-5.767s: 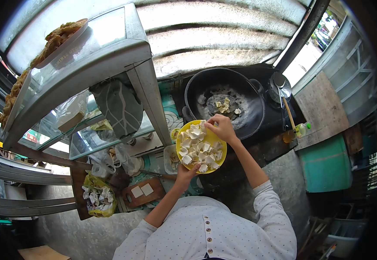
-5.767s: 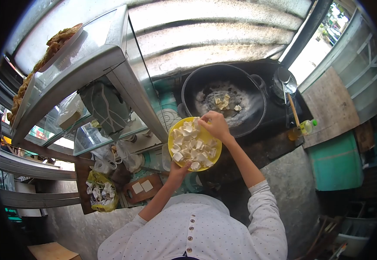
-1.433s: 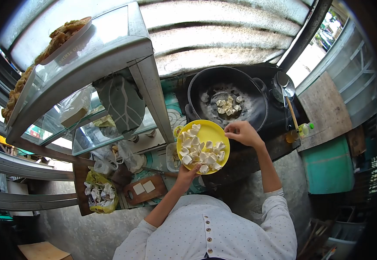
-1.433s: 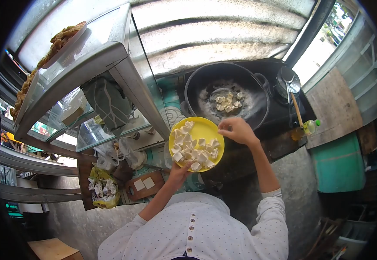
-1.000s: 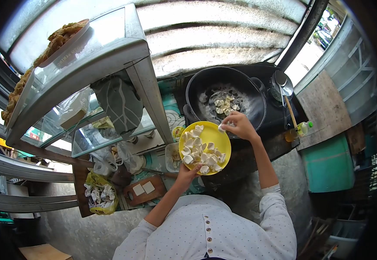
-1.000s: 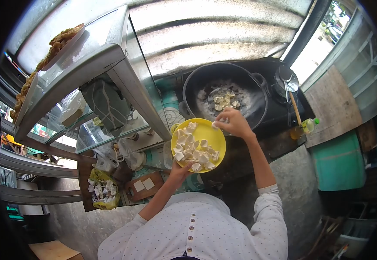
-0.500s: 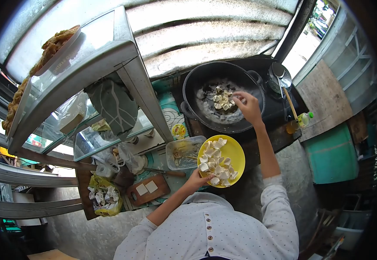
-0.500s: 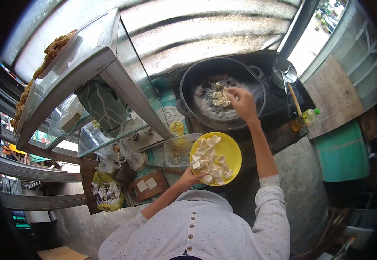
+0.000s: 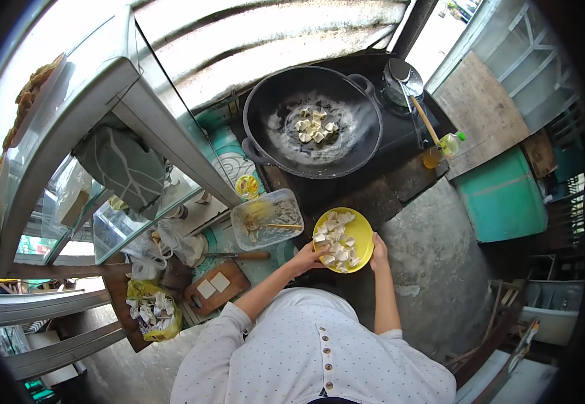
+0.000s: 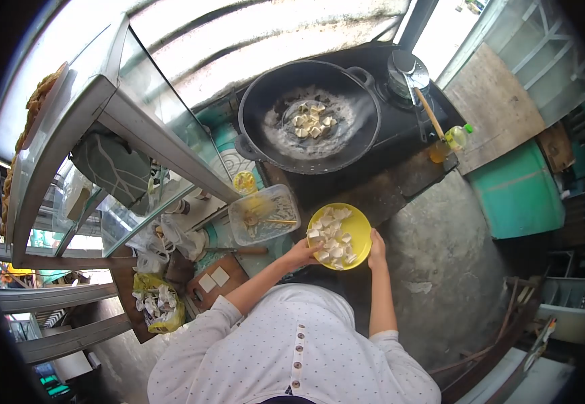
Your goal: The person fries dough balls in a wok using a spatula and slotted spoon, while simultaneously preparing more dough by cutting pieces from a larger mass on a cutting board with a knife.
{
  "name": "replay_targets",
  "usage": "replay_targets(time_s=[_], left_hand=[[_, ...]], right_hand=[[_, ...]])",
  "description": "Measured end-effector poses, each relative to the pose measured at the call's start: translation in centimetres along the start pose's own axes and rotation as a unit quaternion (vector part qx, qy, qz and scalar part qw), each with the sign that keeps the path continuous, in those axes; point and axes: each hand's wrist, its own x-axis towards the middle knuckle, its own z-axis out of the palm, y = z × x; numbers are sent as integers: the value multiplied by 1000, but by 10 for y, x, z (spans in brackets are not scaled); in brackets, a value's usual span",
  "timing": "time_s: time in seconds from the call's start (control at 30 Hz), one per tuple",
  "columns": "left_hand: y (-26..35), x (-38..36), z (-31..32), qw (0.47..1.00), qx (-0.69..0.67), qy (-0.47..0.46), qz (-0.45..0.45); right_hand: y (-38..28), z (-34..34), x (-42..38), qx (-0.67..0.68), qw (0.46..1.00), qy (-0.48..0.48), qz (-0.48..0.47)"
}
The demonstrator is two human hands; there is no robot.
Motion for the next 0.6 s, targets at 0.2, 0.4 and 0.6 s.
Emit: replay_targets(time_s=[0.2, 0.4, 0.6], left_hand=[[-14, -19, -3, 988, 53, 146, 23], [-19, -86, -41, 982, 38, 174, 58], [-44, -159, -89, 917, 45, 353, 181]], right_hand=[[27, -20, 33, 3, 997, 45, -62], [52, -14, 60, 110, 991, 58, -42], [39, 58, 24, -420, 785, 345, -297]])
